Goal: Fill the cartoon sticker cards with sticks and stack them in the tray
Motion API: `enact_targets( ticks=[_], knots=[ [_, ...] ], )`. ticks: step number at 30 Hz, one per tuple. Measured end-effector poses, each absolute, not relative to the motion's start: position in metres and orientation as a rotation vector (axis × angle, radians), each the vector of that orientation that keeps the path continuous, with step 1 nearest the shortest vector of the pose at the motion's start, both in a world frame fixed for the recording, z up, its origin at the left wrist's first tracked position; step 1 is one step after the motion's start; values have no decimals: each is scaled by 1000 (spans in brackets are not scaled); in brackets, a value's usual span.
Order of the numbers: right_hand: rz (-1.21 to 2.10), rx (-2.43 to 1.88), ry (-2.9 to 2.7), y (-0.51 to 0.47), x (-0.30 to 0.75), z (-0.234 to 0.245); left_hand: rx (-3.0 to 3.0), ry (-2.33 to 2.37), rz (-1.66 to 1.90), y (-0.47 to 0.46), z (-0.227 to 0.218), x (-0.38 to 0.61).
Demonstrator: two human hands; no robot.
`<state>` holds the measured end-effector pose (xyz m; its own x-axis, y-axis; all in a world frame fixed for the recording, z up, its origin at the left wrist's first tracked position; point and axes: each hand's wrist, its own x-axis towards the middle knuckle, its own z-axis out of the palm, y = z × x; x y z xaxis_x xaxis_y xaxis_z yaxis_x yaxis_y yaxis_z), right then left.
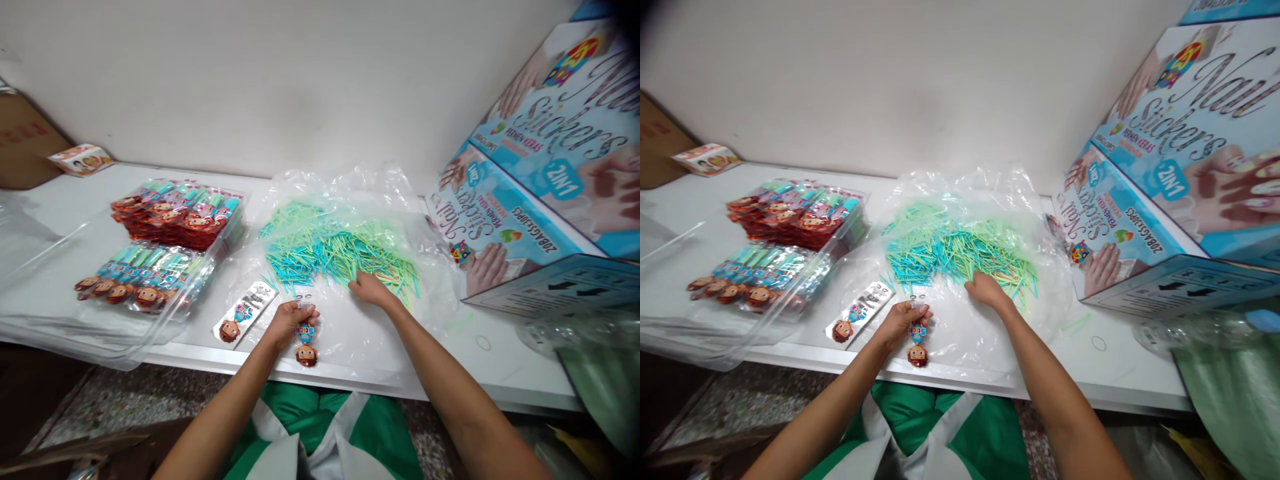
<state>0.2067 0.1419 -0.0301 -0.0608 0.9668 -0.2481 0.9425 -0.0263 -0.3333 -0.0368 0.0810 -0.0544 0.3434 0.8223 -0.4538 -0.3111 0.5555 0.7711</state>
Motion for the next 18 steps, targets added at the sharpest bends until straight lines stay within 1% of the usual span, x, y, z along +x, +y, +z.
enact_targets(
  ticks=[4, 11, 18],
  knots=[
    [678, -2017, -1932, 128, 210, -40, 632, 955, 810, 80, -53, -36],
    [748, -1651, -1592, 101, 196, -42, 650, 969, 824, 79, -50, -37],
    [701, -1477, -1463, 70, 179, -48, 656, 966, 836, 77, -48, -37]
  ],
)
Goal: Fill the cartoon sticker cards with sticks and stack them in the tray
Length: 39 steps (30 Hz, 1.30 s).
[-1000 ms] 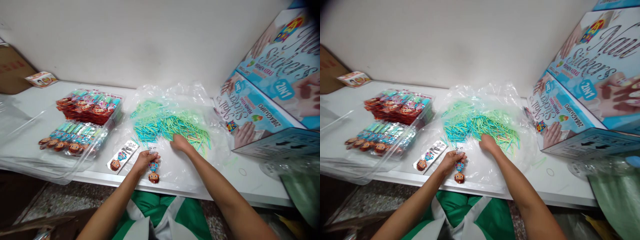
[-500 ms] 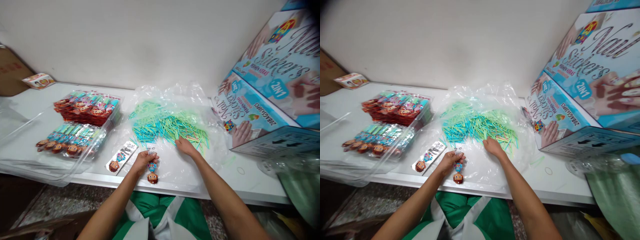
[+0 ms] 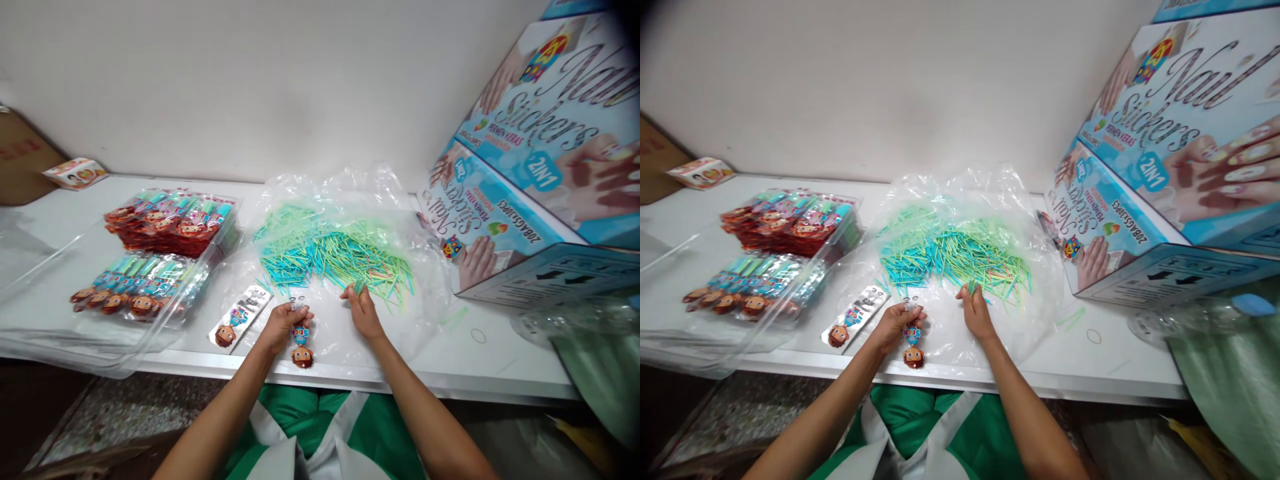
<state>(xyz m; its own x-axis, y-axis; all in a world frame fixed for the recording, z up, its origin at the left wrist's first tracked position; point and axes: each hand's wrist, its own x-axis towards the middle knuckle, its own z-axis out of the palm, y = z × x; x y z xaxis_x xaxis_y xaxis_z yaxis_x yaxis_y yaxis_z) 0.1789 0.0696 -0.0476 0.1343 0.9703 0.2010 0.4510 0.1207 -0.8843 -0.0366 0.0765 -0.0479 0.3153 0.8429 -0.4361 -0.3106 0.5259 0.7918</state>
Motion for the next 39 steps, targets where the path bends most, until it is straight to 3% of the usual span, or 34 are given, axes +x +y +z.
enact_targets(
  ticks=[13, 39],
  knots=[
    [794, -1448, -1495, 59, 174, -53, 840, 949, 826, 66, 7, -29],
    [783, -1444, -1422, 50, 174, -64, 844, 891, 846, 60, 5, -13]
  ],
)
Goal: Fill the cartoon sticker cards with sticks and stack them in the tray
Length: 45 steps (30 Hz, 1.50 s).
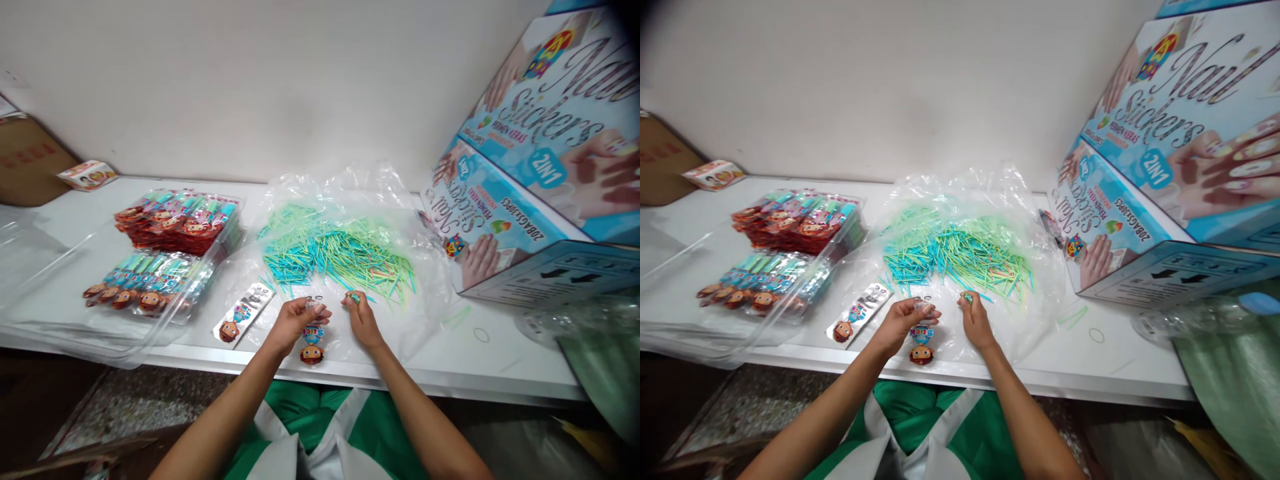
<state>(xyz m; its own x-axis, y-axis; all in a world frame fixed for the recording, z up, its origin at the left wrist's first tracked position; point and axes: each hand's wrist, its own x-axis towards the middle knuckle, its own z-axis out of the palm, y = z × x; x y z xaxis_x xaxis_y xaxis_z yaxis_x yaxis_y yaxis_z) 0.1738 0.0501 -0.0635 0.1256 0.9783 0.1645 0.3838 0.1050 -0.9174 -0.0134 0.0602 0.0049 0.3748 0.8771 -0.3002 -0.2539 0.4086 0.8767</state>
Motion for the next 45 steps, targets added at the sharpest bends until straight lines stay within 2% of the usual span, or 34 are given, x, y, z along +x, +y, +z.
enact_targets(
  ticks=[10, 22, 30, 45],
  knots=[
    [733, -1497, -1579, 49, 173, -57, 888, 946, 852, 60, 11, -13],
    [840, -1430, -1917, 45, 167, 27, 905, 973, 851, 58, 5, -11],
    [785, -1486, -2052, 42, 158, 25, 913, 843, 805, 54, 10, -10],
    [850, -1373, -2120, 39, 162, 42, 969, 1002, 882, 56, 5, -13]
  ],
)
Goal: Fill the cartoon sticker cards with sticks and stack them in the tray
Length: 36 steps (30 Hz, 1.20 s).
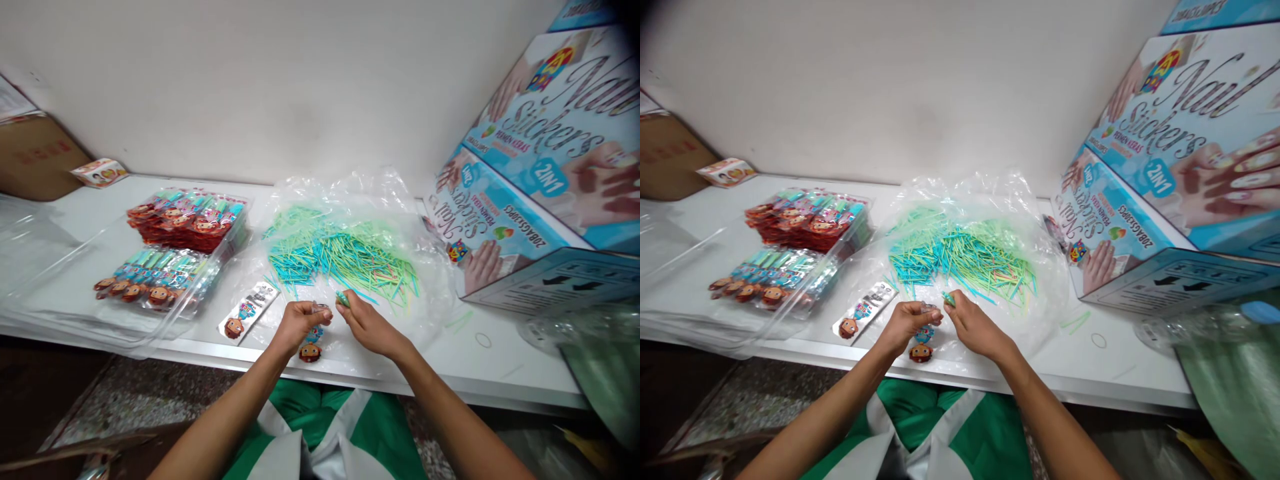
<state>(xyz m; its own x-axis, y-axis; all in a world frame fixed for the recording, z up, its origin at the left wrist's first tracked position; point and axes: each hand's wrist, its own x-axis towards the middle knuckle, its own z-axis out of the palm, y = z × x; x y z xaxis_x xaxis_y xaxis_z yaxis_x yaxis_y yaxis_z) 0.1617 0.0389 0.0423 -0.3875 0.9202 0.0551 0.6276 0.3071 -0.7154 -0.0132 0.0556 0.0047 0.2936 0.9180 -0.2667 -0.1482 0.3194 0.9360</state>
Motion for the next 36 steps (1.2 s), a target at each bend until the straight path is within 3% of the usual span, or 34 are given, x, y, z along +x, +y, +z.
enact_targets(
  ticks=[15, 28, 36],
  knots=[
    [914, -1375, -2570, 44, 170, 63, 1652, 1235, 831, 56, 14, -21],
    [961, -1405, -2885, 60, 170, 58, 2366, 1098, 654, 59, 19, -24],
    [1012, -1363, -2773, 72, 171, 57, 2281, 1059, 442, 47, 28, -18]
  ],
)
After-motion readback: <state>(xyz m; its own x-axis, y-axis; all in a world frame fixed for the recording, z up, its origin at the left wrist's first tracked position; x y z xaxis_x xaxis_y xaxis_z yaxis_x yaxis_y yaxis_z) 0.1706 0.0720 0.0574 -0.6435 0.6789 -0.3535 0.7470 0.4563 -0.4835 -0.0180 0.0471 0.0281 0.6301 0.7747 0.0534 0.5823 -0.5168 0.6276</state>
